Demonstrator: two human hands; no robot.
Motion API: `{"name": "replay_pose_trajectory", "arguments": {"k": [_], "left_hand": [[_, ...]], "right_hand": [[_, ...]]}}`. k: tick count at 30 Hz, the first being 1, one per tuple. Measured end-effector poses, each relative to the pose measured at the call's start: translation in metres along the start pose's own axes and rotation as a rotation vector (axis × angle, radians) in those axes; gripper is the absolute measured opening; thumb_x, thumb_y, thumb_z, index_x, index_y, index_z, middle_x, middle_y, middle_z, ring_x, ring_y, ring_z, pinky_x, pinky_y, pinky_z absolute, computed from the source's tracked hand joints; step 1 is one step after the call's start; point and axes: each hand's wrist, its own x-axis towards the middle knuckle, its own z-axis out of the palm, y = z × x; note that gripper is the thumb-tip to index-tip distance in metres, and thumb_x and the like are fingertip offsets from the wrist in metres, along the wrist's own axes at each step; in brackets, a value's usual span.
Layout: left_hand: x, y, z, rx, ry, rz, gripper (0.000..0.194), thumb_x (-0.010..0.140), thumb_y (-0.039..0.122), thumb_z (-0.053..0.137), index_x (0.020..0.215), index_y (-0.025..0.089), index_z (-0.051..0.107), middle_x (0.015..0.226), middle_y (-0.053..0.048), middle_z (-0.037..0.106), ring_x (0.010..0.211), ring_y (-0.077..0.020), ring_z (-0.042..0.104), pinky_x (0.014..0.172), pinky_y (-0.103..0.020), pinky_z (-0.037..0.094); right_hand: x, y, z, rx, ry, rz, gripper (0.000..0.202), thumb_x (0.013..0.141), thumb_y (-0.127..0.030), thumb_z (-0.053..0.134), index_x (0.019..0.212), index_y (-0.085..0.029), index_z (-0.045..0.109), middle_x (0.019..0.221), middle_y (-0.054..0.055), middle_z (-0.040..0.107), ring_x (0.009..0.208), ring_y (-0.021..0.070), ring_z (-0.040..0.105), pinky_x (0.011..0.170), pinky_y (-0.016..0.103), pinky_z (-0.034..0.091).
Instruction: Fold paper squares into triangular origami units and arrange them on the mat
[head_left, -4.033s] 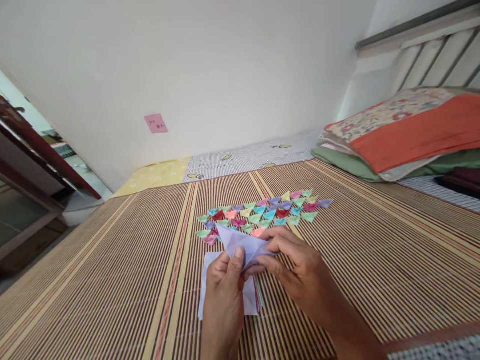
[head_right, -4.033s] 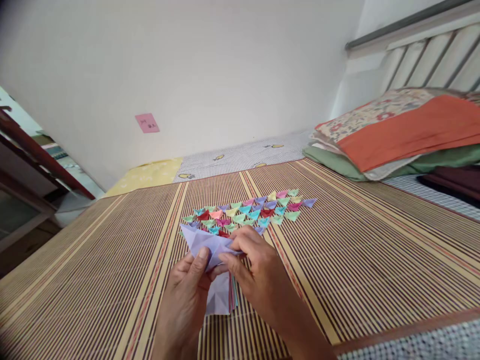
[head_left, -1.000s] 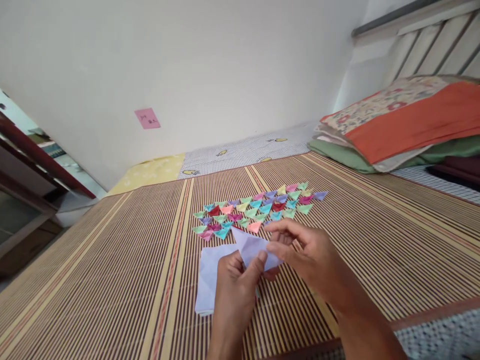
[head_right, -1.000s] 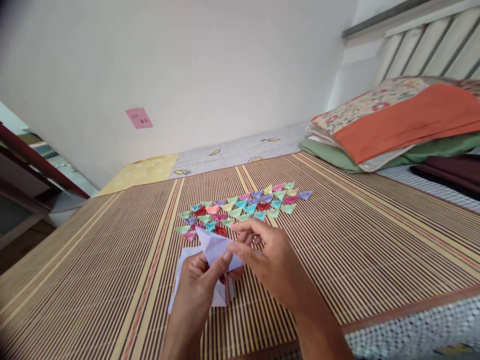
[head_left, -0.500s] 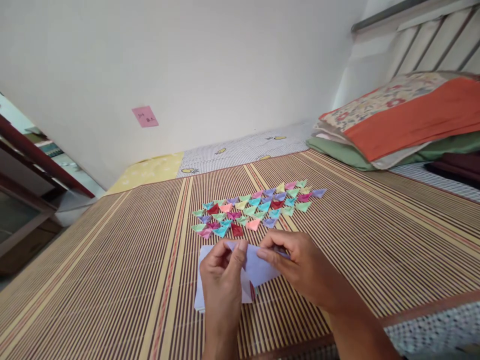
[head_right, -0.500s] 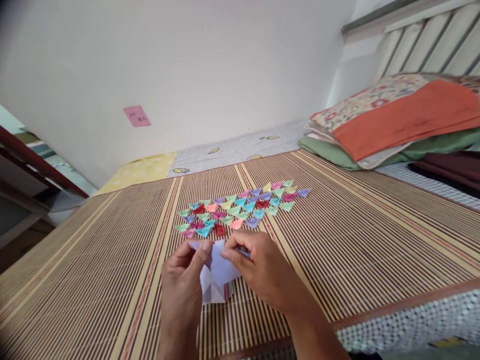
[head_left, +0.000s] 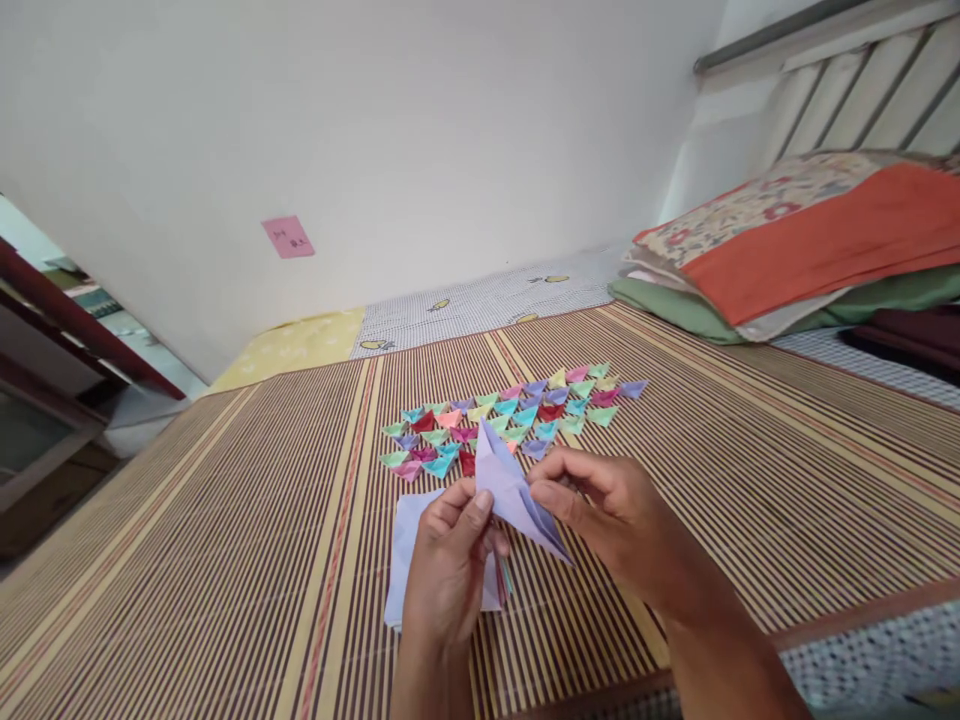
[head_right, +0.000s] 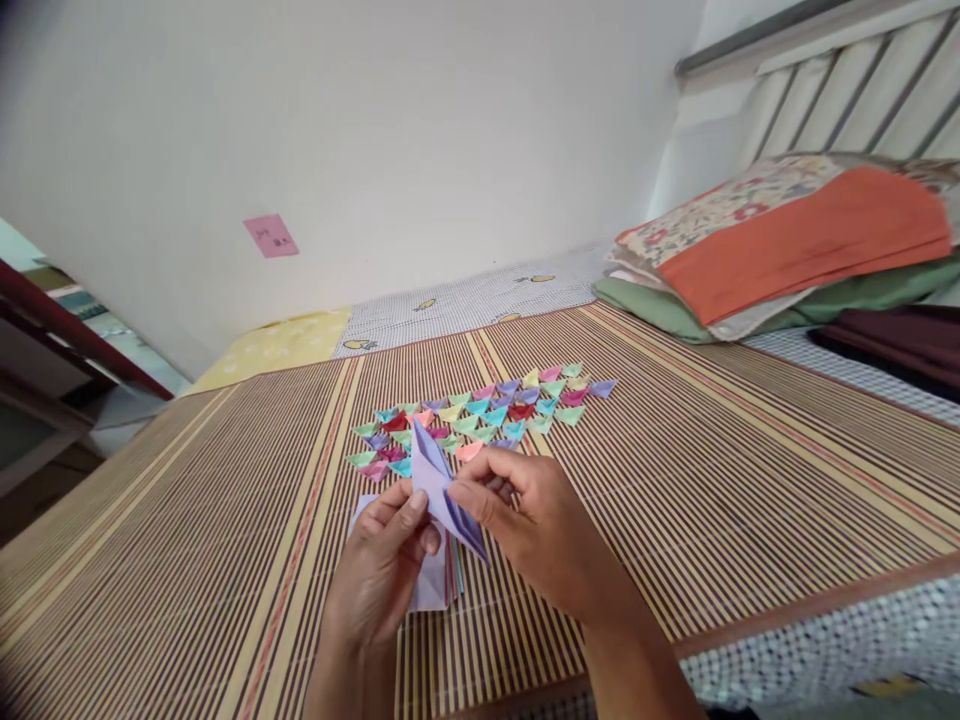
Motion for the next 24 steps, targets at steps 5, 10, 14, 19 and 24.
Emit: {"name": "replay_pose_trajectory", "arguments": {"k": [5, 10, 14, 19, 24], "left_hand": [[0.001, -0.002, 0.002, -0.005, -0.087, -0.051, 0.032, 0.070, 0.038, 0.092, 0.072, 0.012, 0.074, 0.064, 0.001, 0.064, 0.050, -0.0061, 0.054, 0.050, -0.015, 0.045], [0.001, -0.006, -0.001, 0.018, -0.137, -0.069, 0.029, 0.075, 0.038, 0.089, 0.073, 0.013, 0.074, 0.067, -0.001, 0.067, 0.050, -0.0064, 0.057, 0.051, -0.015, 0.046], [0.002, -0.008, -0.006, 0.124, -0.128, -0.011, 0.026, 0.081, 0.036, 0.084, 0.074, 0.013, 0.077, 0.066, -0.002, 0.070, 0.051, -0.0074, 0.060, 0.055, -0.016, 0.047], [0.003, -0.009, -0.011, 0.125, 0.059, 0.098, 0.031, 0.076, 0.037, 0.088, 0.100, 0.018, 0.083, 0.067, -0.001, 0.071, 0.056, -0.0105, 0.061, 0.057, -0.019, 0.050], [-0.002, -0.008, -0.008, 0.226, 0.267, 0.294, 0.036, 0.078, 0.046, 0.086, 0.104, 0.021, 0.083, 0.070, 0.000, 0.069, 0.058, -0.0107, 0.058, 0.053, -0.018, 0.046]], "right_hand": [[0.001, 0.005, 0.004, 0.085, 0.085, 0.015, 0.028, 0.101, -0.036, 0.060, 0.078, -0.020, 0.065, 0.069, -0.004, 0.055, 0.062, 0.0119, 0.048, 0.057, 0.024, 0.040], [0.002, 0.009, 0.008, 0.102, 0.082, 0.004, 0.022, 0.099, -0.029, 0.060, 0.080, -0.020, 0.064, 0.070, -0.004, 0.054, 0.062, 0.0112, 0.048, 0.057, 0.023, 0.041], [0.001, 0.005, 0.006, 0.137, 0.059, 0.063, 0.015, 0.093, -0.021, 0.061, 0.079, -0.020, 0.064, 0.066, -0.005, 0.052, 0.057, 0.0105, 0.045, 0.052, 0.022, 0.039], [0.000, 0.011, 0.006, 0.297, -0.057, 0.124, 0.007, 0.087, -0.015, 0.067, 0.083, -0.020, 0.069, 0.072, -0.003, 0.062, 0.064, 0.0132, 0.056, 0.059, 0.023, 0.047], [0.003, 0.016, 0.021, 0.450, -0.046, 0.143, 0.008, 0.082, -0.017, 0.078, 0.083, -0.018, 0.070, 0.076, -0.001, 0.065, 0.071, 0.0149, 0.063, 0.066, 0.025, 0.052]]}}
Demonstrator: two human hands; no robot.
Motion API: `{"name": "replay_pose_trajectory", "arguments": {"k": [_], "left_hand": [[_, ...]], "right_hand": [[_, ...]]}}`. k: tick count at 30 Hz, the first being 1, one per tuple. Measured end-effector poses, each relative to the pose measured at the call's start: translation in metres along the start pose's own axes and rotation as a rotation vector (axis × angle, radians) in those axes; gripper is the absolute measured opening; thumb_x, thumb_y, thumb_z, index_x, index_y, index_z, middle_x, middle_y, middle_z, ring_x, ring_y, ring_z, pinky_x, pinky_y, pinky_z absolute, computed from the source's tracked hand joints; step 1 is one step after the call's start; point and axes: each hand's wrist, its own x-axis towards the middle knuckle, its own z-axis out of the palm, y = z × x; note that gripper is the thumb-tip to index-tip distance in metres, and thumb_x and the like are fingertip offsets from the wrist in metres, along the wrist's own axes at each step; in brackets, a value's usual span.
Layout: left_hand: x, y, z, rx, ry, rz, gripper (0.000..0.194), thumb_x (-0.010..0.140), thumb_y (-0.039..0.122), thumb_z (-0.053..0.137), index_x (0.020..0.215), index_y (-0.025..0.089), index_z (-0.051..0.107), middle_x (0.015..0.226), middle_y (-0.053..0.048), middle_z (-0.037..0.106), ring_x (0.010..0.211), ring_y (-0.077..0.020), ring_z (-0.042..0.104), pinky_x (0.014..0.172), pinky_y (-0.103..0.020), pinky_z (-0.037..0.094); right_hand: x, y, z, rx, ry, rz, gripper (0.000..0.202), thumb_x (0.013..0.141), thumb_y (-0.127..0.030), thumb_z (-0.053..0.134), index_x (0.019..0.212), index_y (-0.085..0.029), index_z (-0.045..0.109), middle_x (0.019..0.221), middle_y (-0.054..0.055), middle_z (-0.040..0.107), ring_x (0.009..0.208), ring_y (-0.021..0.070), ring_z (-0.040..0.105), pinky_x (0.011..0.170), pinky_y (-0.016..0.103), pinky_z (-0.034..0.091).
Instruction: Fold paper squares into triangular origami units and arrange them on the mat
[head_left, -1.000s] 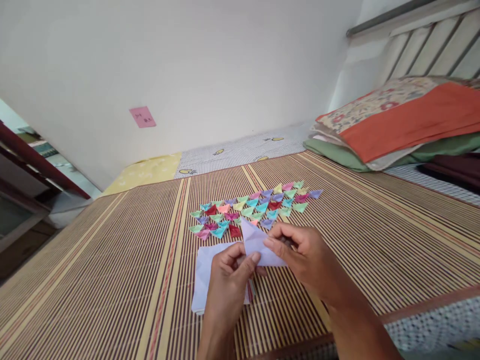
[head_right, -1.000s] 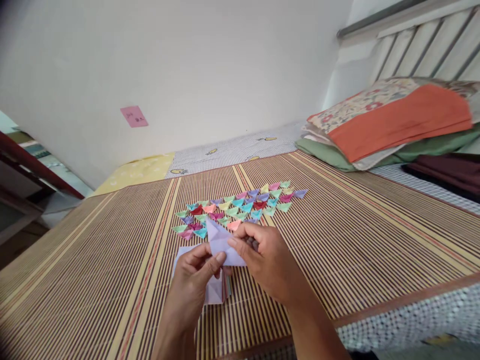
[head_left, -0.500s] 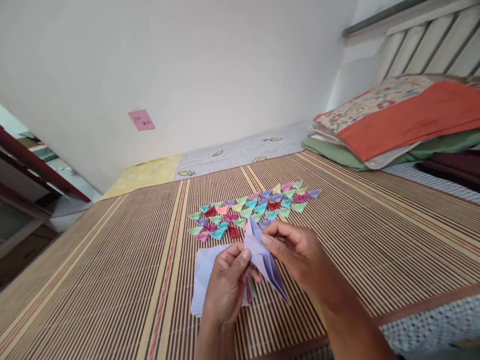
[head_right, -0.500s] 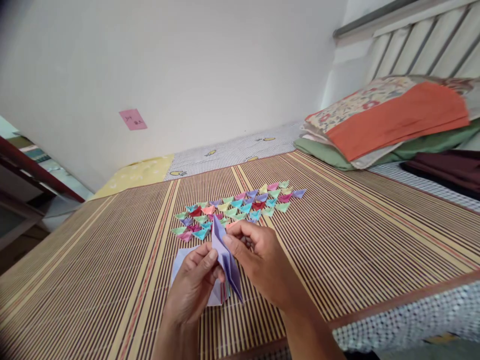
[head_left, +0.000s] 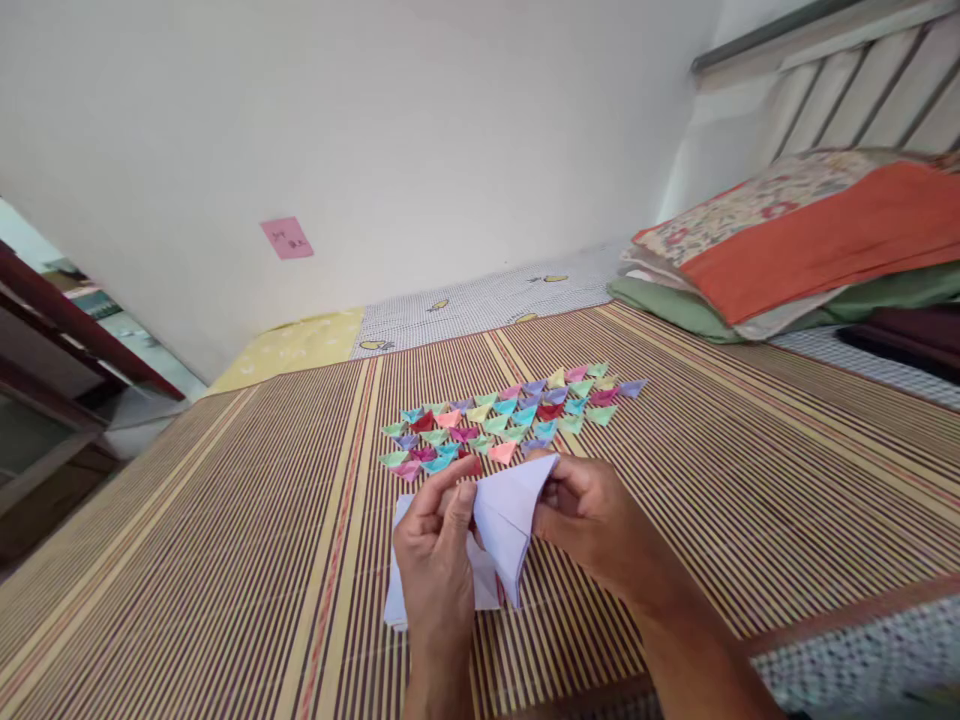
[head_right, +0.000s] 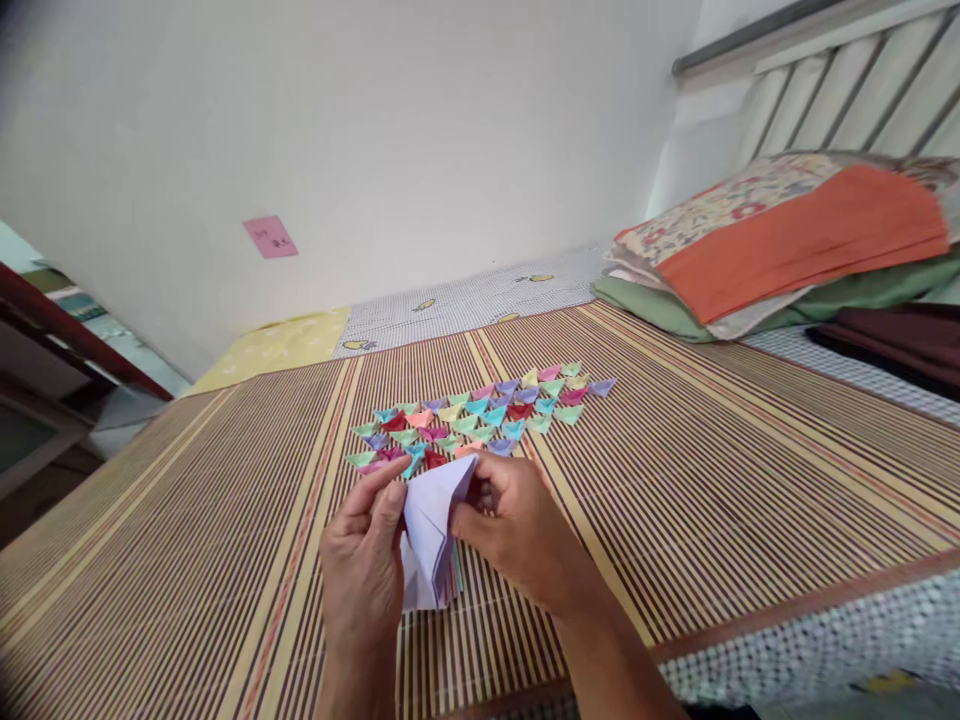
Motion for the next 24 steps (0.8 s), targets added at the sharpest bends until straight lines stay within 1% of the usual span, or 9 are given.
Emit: {"name": "replay_pose_trajectory", "arguments": {"k": [3, 5, 7, 10, 13, 16, 19, 21, 24], "left_hand": [[-0.005, 0.006, 0.002, 0.140, 0.037, 0.103, 0.034, 0.084, 0.049, 0.080, 0.105, 0.022, 0.084, 0.083, -0.003, 0.075, 0.067, -0.0139, 0.063, 0.056, -0.020, 0.048], [-0.006, 0.009, 0.003, 0.188, 0.027, 0.114, 0.035, 0.087, 0.051, 0.076, 0.106, 0.023, 0.083, 0.090, -0.005, 0.077, 0.071, -0.0155, 0.064, 0.059, -0.021, 0.048], [-0.006, 0.010, 0.003, 0.182, -0.003, 0.074, 0.036, 0.088, 0.052, 0.074, 0.107, 0.022, 0.082, 0.088, -0.004, 0.076, 0.070, -0.0150, 0.063, 0.059, -0.021, 0.048], [-0.005, 0.008, 0.003, 0.089, -0.084, -0.047, 0.037, 0.086, 0.051, 0.076, 0.105, 0.019, 0.080, 0.071, 0.000, 0.067, 0.060, -0.0121, 0.055, 0.055, -0.020, 0.044], [-0.004, 0.008, 0.003, 0.014, -0.129, -0.103, 0.032, 0.083, 0.048, 0.080, 0.092, 0.017, 0.078, 0.061, 0.003, 0.059, 0.054, -0.0099, 0.049, 0.051, -0.018, 0.039], [-0.003, 0.009, 0.005, -0.009, -0.119, -0.071, 0.031, 0.082, 0.047, 0.082, 0.079, 0.017, 0.074, 0.060, 0.003, 0.059, 0.054, -0.0094, 0.049, 0.052, -0.018, 0.040], [-0.004, 0.012, 0.006, -0.028, -0.138, -0.081, 0.031, 0.083, 0.046, 0.081, 0.078, 0.017, 0.074, 0.062, 0.002, 0.061, 0.057, -0.0109, 0.051, 0.056, -0.020, 0.042], [-0.005, 0.012, 0.006, -0.038, -0.172, -0.098, 0.032, 0.085, 0.047, 0.079, 0.078, 0.016, 0.075, 0.065, 0.001, 0.062, 0.062, -0.0117, 0.052, 0.059, -0.020, 0.043], [-0.008, 0.013, 0.007, -0.093, -0.236, -0.141, 0.036, 0.088, 0.049, 0.076, 0.075, 0.015, 0.073, 0.066, 0.002, 0.057, 0.063, -0.0111, 0.048, 0.059, -0.020, 0.041]], "right_hand": [[0.001, 0.003, 0.011, 0.000, 0.046, -0.014, 0.013, 0.081, -0.016, 0.077, 0.076, -0.018, 0.065, 0.071, -0.003, 0.060, 0.066, 0.0128, 0.056, 0.059, 0.022, 0.046], [0.001, 0.003, 0.015, -0.068, 0.088, -0.067, 0.012, 0.082, -0.014, 0.073, 0.075, -0.019, 0.064, 0.070, -0.004, 0.058, 0.064, 0.0120, 0.052, 0.057, 0.022, 0.042], [0.001, 0.002, 0.016, -0.179, 0.142, -0.125, 0.010, 0.083, -0.014, 0.070, 0.076, -0.019, 0.065, 0.070, -0.003, 0.059, 0.064, 0.0126, 0.051, 0.057, 0.023, 0.041], [0.002, 0.000, 0.014, -0.286, 0.207, -0.157, 0.009, 0.083, -0.018, 0.071, 0.076, -0.019, 0.065, 0.069, -0.003, 0.060, 0.064, 0.0142, 0.053, 0.058, 0.025, 0.042], [0.003, 0.000, 0.014, -0.318, 0.213, -0.181, 0.007, 0.083, -0.020, 0.072, 0.078, -0.020, 0.067, 0.071, -0.002, 0.061, 0.066, 0.0157, 0.054, 0.061, 0.027, 0.044], [0.003, 0.002, 0.016, -0.338, 0.198, -0.236, 0.004, 0.086, -0.017, 0.071, 0.082, -0.020, 0.071, 0.077, 0.000, 0.064, 0.071, 0.0168, 0.057, 0.065, 0.028, 0.046], [0.002, 0.004, 0.019, -0.393, 0.224, -0.369, 0.013, 0.088, -0.010, 0.067, 0.085, -0.021, 0.073, 0.082, 0.001, 0.066, 0.077, 0.0172, 0.062, 0.069, 0.028, 0.048], [0.001, 0.005, 0.021, -0.459, 0.247, -0.474, 0.019, 0.088, -0.006, 0.067, 0.093, -0.022, 0.075, 0.088, 0.001, 0.068, 0.083, 0.0178, 0.065, 0.072, 0.028, 0.051], [0.000, 0.008, 0.023, -0.548, 0.260, -0.569, 0.029, 0.088, -0.003, 0.065, 0.105, -0.025, 0.075, 0.095, 0.002, 0.068, 0.089, 0.0189, 0.066, 0.076, 0.030, 0.053]]}}
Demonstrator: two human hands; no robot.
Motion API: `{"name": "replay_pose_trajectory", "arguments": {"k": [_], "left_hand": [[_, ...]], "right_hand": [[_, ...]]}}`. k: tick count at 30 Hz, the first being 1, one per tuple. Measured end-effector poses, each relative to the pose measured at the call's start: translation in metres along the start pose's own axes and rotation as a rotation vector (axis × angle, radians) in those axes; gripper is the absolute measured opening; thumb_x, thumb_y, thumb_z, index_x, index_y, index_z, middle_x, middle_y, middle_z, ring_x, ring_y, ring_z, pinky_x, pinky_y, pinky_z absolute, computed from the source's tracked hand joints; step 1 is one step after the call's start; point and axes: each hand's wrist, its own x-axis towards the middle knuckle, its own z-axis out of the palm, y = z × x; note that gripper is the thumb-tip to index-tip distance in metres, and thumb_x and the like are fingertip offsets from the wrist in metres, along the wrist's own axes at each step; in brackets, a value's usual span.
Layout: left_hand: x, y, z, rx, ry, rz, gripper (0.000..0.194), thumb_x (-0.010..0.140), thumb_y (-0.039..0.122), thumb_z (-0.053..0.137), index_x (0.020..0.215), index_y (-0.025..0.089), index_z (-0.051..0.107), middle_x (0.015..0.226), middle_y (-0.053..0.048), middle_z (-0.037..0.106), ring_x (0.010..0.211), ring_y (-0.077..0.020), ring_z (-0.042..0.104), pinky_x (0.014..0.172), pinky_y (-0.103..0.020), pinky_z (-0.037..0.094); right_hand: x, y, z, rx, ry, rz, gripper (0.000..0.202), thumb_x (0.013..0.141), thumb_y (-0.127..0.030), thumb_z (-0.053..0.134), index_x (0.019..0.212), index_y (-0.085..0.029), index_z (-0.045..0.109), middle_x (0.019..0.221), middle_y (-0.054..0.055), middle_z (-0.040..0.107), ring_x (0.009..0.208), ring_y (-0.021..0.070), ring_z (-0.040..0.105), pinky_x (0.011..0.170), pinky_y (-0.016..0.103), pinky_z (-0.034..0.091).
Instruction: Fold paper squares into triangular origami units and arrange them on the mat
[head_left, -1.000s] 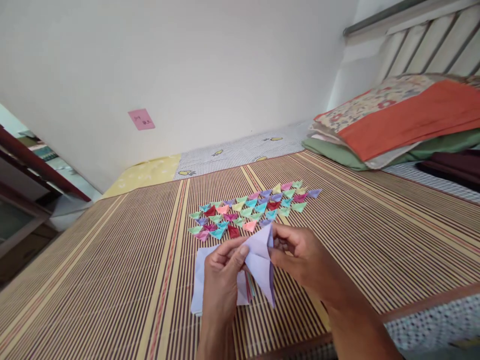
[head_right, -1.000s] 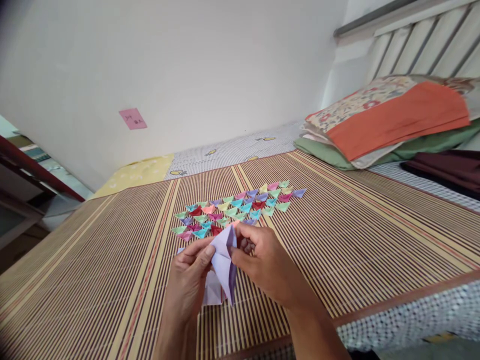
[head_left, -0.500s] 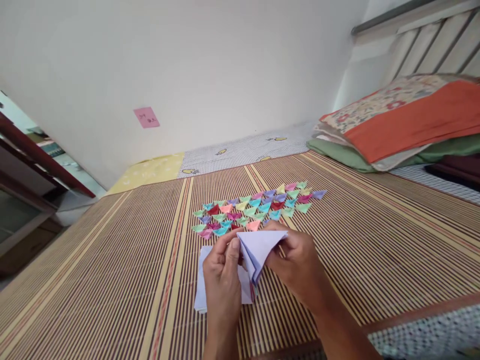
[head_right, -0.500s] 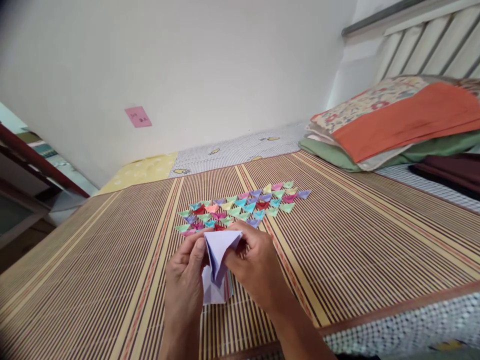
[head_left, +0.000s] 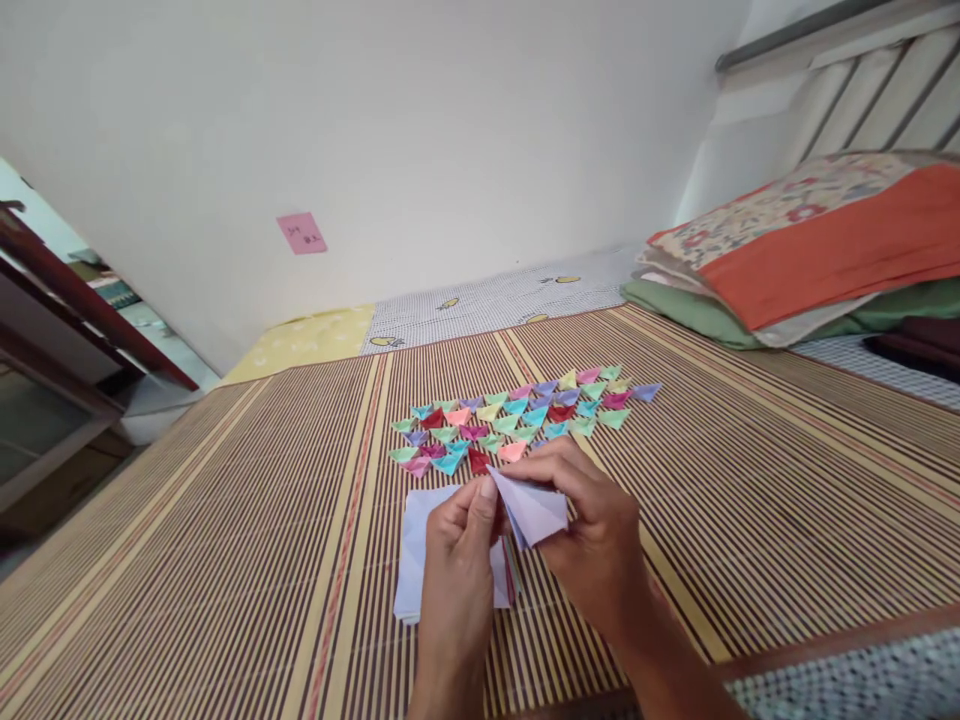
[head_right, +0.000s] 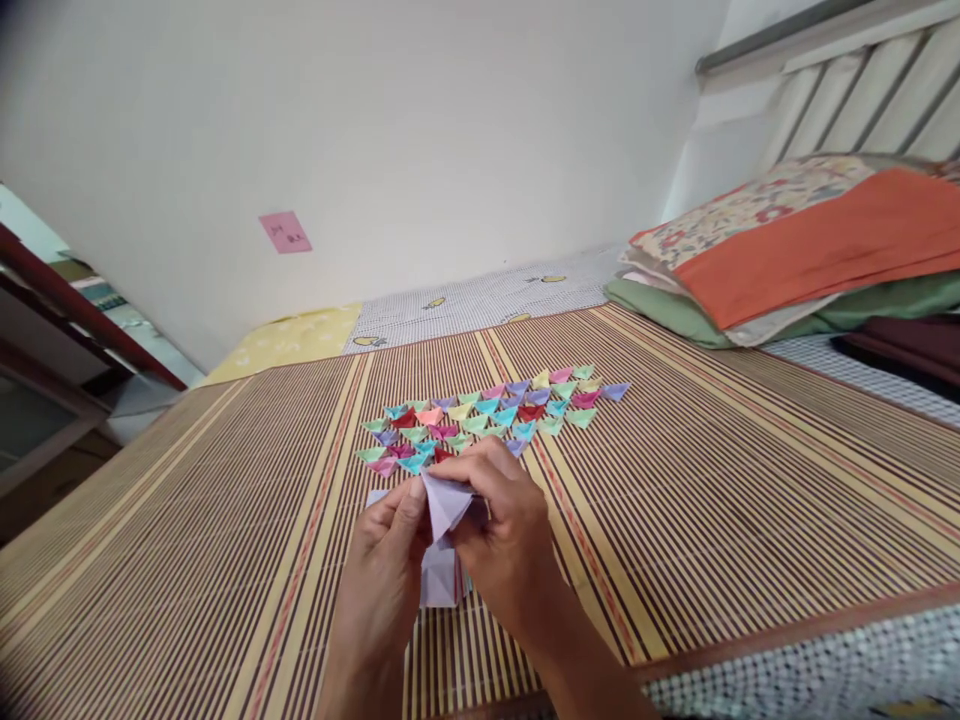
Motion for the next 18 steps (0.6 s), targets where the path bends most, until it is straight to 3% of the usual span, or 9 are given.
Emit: {"name": "replay_pose_trajectory", "arguments": {"k": [4, 8, 12, 15, 18], "left_hand": [[-0.002, 0.000, 0.003, -0.156, 0.013, -0.076, 0.044, 0.087, 0.054, 0.076, 0.068, 0.015, 0.069, 0.061, 0.003, 0.050, 0.056, -0.0096, 0.041, 0.052, -0.020, 0.035], [-0.001, 0.003, 0.005, -0.256, -0.002, -0.129, 0.040, 0.080, 0.050, 0.083, 0.068, 0.015, 0.070, 0.058, 0.004, 0.052, 0.051, -0.0082, 0.042, 0.052, -0.021, 0.040], [0.003, 0.005, 0.004, -0.282, -0.002, -0.190, 0.032, 0.070, 0.040, 0.093, 0.075, 0.014, 0.075, 0.059, 0.003, 0.061, 0.049, -0.0079, 0.049, 0.054, -0.021, 0.045], [0.005, 0.005, 0.002, -0.279, 0.073, -0.186, 0.034, 0.062, 0.038, 0.097, 0.070, 0.014, 0.075, 0.058, 0.002, 0.065, 0.051, -0.0091, 0.056, 0.052, -0.019, 0.045], [0.008, 0.002, -0.001, -0.271, 0.180, -0.151, 0.036, 0.058, 0.039, 0.098, 0.072, 0.015, 0.076, 0.060, 0.002, 0.068, 0.052, -0.0106, 0.059, 0.053, -0.020, 0.049]], "right_hand": [[-0.002, 0.005, 0.001, -0.099, 0.035, -0.058, 0.029, 0.089, -0.006, 0.063, 0.108, -0.025, 0.075, 0.095, 0.004, 0.064, 0.088, 0.0210, 0.064, 0.074, 0.033, 0.053], [-0.003, 0.006, 0.001, -0.161, 0.008, -0.082, 0.026, 0.091, -0.010, 0.062, 0.107, -0.024, 0.076, 0.099, 0.006, 0.061, 0.092, 0.0248, 0.063, 0.078, 0.039, 0.053], [-0.001, 0.004, 0.000, -0.089, -0.094, -0.008, 0.031, 0.091, -0.008, 0.059, 0.111, -0.025, 0.076, 0.105, 0.007, 0.064, 0.100, 0.0247, 0.065, 0.083, 0.038, 0.054], [0.002, 0.006, -0.004, 0.001, -0.187, 0.043, 0.038, 0.090, -0.006, 0.053, 0.116, -0.026, 0.074, 0.113, 0.007, 0.068, 0.109, 0.0237, 0.066, 0.091, 0.037, 0.053], [0.006, 0.009, -0.011, 0.089, -0.201, 0.220, 0.034, 0.099, -0.016, 0.050, 0.124, -0.025, 0.070, 0.110, 0.006, 0.072, 0.102, 0.0217, 0.069, 0.089, 0.034, 0.054]]}}
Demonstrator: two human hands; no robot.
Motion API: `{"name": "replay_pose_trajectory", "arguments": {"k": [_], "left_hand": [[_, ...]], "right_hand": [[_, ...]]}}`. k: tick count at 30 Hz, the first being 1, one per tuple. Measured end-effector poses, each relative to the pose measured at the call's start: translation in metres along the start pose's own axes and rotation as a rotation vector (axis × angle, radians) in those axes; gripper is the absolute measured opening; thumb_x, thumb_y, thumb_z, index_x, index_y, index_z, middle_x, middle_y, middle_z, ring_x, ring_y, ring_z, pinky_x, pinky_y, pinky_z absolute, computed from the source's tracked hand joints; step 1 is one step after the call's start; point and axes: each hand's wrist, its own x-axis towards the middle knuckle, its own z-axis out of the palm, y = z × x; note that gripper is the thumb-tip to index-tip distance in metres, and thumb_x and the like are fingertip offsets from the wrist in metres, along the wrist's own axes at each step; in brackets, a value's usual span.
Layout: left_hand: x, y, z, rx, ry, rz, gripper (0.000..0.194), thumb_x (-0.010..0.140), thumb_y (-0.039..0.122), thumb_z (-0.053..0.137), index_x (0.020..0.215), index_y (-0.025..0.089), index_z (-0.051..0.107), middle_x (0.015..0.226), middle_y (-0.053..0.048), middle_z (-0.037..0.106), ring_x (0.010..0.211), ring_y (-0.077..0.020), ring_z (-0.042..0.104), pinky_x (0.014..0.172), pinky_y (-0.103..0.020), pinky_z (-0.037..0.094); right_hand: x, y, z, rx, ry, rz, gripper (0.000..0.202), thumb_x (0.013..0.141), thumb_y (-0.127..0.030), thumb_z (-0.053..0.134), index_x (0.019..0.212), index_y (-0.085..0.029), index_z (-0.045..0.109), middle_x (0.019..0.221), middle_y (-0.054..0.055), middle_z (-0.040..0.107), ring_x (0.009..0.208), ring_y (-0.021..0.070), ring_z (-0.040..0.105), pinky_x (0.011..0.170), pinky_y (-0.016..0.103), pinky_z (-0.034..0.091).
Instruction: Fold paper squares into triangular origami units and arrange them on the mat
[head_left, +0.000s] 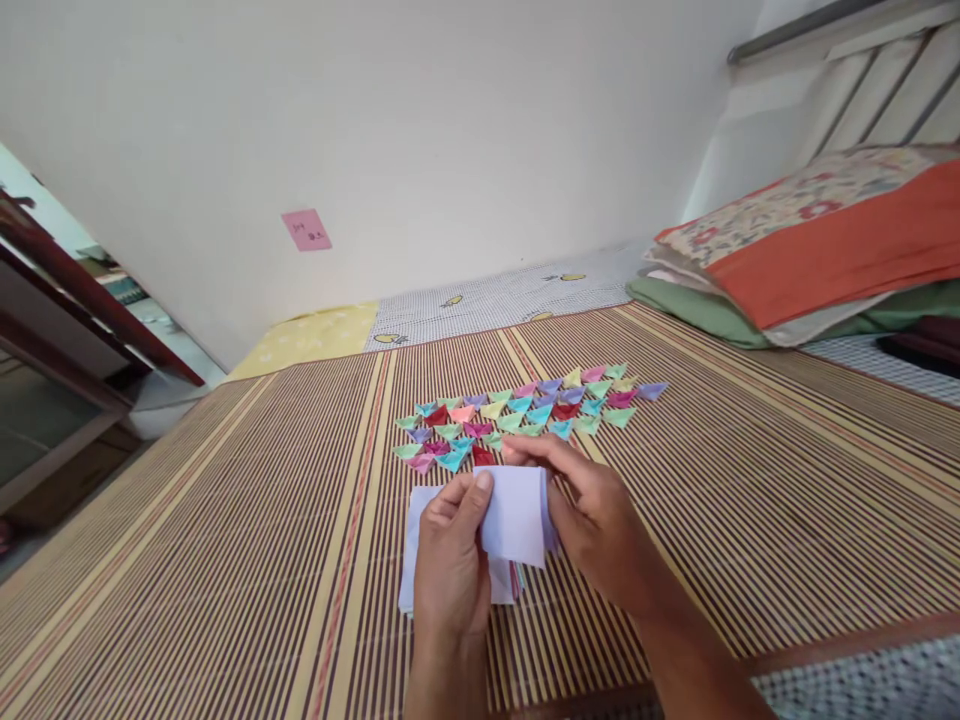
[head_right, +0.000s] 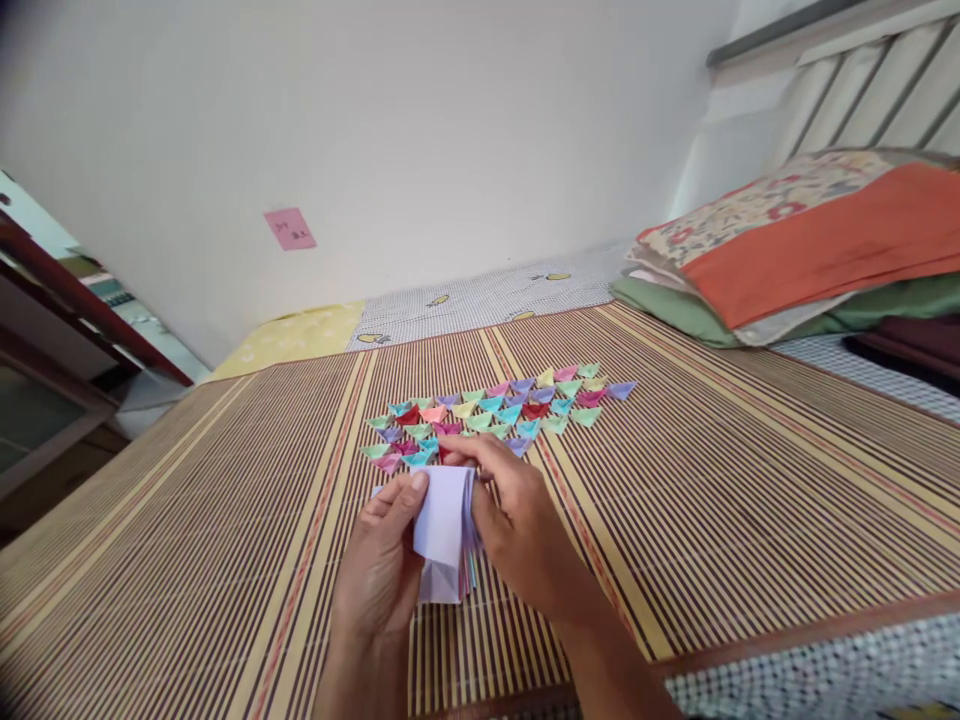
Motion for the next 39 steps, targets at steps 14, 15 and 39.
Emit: {"name": "replay_pose_trajectory", "arguments": {"k": [14, 15, 39], "left_hand": [[-0.003, -0.008, 0.001, 0.182, -0.046, 0.099, 0.034, 0.067, 0.031, 0.093, 0.092, 0.014, 0.080, 0.082, -0.007, 0.081, 0.071, -0.0204, 0.074, 0.069, -0.030, 0.058], [-0.003, -0.008, 0.002, 0.162, -0.035, 0.100, 0.034, 0.067, 0.032, 0.093, 0.093, 0.014, 0.080, 0.082, -0.007, 0.081, 0.071, -0.0211, 0.075, 0.069, -0.030, 0.058], [0.004, -0.006, -0.001, -0.174, 0.033, 0.014, 0.032, 0.065, 0.024, 0.096, 0.089, 0.012, 0.080, 0.082, -0.008, 0.083, 0.084, -0.0255, 0.080, 0.081, -0.033, 0.063]], "right_hand": [[0.000, 0.001, 0.010, 0.193, 0.090, 0.284, 0.031, 0.095, -0.038, 0.062, 0.071, -0.021, 0.054, 0.059, -0.006, 0.041, 0.050, 0.0104, 0.038, 0.044, 0.022, 0.031], [0.000, 0.002, 0.009, 0.205, 0.086, 0.280, 0.033, 0.096, -0.040, 0.062, 0.070, -0.021, 0.054, 0.059, -0.006, 0.041, 0.051, 0.0107, 0.039, 0.045, 0.022, 0.033], [0.004, 0.008, 0.002, 0.349, -0.075, 0.283, 0.033, 0.096, -0.043, 0.064, 0.073, -0.019, 0.062, 0.067, -0.003, 0.055, 0.062, 0.0127, 0.052, 0.060, 0.025, 0.044]]}}
